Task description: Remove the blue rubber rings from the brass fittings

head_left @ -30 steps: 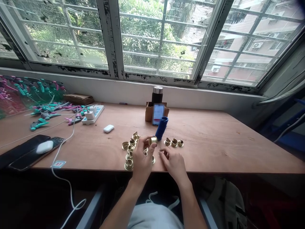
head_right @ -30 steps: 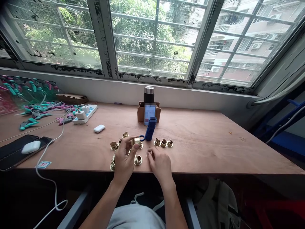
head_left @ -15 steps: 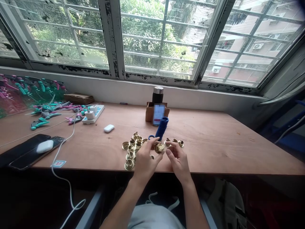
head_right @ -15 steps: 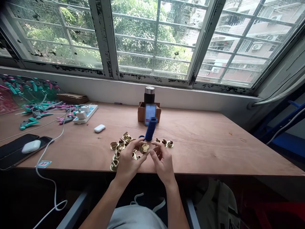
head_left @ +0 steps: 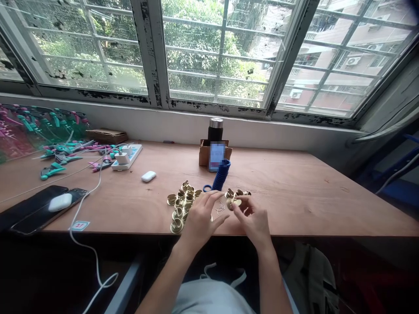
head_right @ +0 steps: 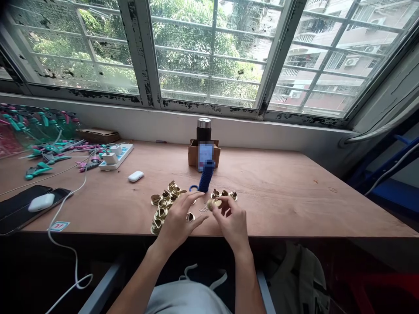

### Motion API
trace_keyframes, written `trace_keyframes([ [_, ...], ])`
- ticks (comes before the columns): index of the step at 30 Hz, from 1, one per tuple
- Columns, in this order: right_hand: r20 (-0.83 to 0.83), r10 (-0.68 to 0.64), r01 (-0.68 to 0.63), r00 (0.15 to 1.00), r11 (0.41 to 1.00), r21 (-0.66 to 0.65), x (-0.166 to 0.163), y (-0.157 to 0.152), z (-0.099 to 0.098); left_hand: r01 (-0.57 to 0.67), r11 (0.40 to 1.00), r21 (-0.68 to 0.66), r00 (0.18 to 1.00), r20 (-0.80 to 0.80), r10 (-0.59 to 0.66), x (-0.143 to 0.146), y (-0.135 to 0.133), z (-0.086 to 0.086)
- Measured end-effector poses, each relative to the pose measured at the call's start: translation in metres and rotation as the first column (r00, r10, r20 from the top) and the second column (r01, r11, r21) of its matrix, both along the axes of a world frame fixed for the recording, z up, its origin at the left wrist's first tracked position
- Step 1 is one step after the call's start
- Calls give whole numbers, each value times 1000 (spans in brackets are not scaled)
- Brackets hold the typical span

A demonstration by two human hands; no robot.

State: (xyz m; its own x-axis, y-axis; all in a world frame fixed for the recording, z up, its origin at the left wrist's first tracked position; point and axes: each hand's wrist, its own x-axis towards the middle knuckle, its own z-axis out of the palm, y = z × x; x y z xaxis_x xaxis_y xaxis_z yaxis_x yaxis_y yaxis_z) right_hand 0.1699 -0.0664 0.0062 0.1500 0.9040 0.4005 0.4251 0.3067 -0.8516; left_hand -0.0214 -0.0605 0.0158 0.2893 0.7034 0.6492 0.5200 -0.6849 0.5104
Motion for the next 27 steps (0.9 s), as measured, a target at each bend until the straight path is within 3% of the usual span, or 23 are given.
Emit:
trace_keyframes([
  [3, 51, -188, 190, 981, 981, -42, 26, 9, -9, -43, 999, 27, 991, -124, 46, -13, 0, 5],
  [7, 145, -286, 301, 947, 949, -90, 53, 16, -19, -75, 997, -20, 955, -290, 66, -24, -2, 5],
  [19, 427, -277, 382, 860, 907, -180, 50, 23, -15, -116, 983, -145, 923, -381, 53, -37, -5, 6],
  [27, 475, -268, 397, 838, 896, -196, 47, 25, -17, -101, 985, -138, 939, -339, 49, -36, -4, 4],
])
